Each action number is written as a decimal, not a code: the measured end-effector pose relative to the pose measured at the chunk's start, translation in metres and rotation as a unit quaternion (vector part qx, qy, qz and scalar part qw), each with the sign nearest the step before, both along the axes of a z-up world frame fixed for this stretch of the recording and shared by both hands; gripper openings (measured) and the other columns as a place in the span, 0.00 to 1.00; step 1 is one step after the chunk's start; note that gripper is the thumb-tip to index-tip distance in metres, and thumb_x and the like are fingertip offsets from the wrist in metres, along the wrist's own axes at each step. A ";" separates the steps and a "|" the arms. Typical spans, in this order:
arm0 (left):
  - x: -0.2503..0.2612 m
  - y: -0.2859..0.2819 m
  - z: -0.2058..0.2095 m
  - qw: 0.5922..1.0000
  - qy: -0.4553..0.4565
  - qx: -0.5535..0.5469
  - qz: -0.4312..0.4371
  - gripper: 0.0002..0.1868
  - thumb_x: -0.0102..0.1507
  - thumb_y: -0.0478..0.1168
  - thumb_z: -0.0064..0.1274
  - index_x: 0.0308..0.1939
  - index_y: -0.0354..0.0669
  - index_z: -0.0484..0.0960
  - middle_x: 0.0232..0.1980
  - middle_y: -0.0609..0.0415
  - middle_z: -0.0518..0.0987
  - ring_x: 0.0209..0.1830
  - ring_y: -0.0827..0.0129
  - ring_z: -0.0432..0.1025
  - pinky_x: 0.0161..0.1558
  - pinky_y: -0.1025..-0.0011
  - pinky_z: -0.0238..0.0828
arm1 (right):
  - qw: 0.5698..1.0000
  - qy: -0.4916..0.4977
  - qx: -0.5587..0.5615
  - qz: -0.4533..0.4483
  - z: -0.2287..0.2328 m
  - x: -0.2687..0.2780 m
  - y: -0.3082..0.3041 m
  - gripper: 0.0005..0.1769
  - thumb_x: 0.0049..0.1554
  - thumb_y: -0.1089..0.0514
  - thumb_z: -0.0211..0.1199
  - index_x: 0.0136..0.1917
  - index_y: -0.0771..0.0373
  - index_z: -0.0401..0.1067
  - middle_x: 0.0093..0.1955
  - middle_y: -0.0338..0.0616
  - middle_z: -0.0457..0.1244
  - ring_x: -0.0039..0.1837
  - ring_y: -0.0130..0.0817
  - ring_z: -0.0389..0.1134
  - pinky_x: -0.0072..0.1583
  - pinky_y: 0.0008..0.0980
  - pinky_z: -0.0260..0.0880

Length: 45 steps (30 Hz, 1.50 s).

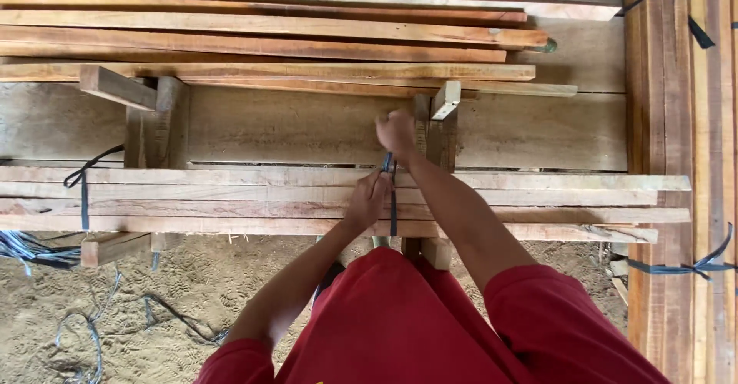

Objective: Tying bundles of wood strips with plastic straps.

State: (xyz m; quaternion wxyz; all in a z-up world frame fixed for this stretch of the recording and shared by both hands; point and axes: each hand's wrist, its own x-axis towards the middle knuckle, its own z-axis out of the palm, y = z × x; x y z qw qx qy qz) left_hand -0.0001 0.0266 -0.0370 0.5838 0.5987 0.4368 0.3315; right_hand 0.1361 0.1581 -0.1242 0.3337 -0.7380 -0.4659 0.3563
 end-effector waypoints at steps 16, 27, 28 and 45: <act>0.008 0.075 -0.040 0.998 0.043 -0.037 -0.034 0.28 0.75 0.44 0.30 0.23 0.46 0.74 0.19 0.53 0.71 0.18 0.70 0.62 0.31 0.63 0.66 | 0.974 0.048 0.057 0.215 0.148 0.051 -0.165 0.35 0.72 0.42 0.44 0.29 0.62 0.66 0.24 0.48 0.52 0.25 0.35 0.53 0.33 0.37 0.56; 0.010 0.075 -0.073 0.999 0.013 -0.010 0.040 0.28 0.79 0.51 0.27 0.37 0.47 0.80 0.29 0.51 0.80 0.27 0.64 0.74 0.38 0.57 0.73 | 0.869 -0.276 0.077 0.404 0.119 0.040 -0.164 0.13 0.68 0.61 0.52 0.62 0.66 0.72 0.49 0.54 0.65 0.46 0.46 0.71 0.45 0.39 0.73; 0.009 0.075 -0.070 0.999 0.013 -0.010 0.040 0.28 0.79 0.51 0.27 0.37 0.47 0.80 0.29 0.51 0.80 0.27 0.64 0.74 0.38 0.57 0.73 | 0.869 -0.276 0.076 0.404 0.125 0.037 -0.165 0.13 0.68 0.61 0.52 0.62 0.66 0.72 0.49 0.54 0.65 0.46 0.46 0.71 0.45 0.39 0.73; -0.023 0.029 -0.045 0.922 0.353 0.149 -0.046 0.13 0.72 0.55 0.43 0.40 0.57 0.78 0.49 0.59 0.84 0.63 0.64 0.73 0.80 0.46 0.27 | 0.865 -0.285 0.043 0.412 0.112 0.039 -0.168 0.22 0.71 0.54 0.47 0.73 0.66 0.65 0.56 0.57 0.65 0.56 0.46 0.71 0.54 0.40 0.74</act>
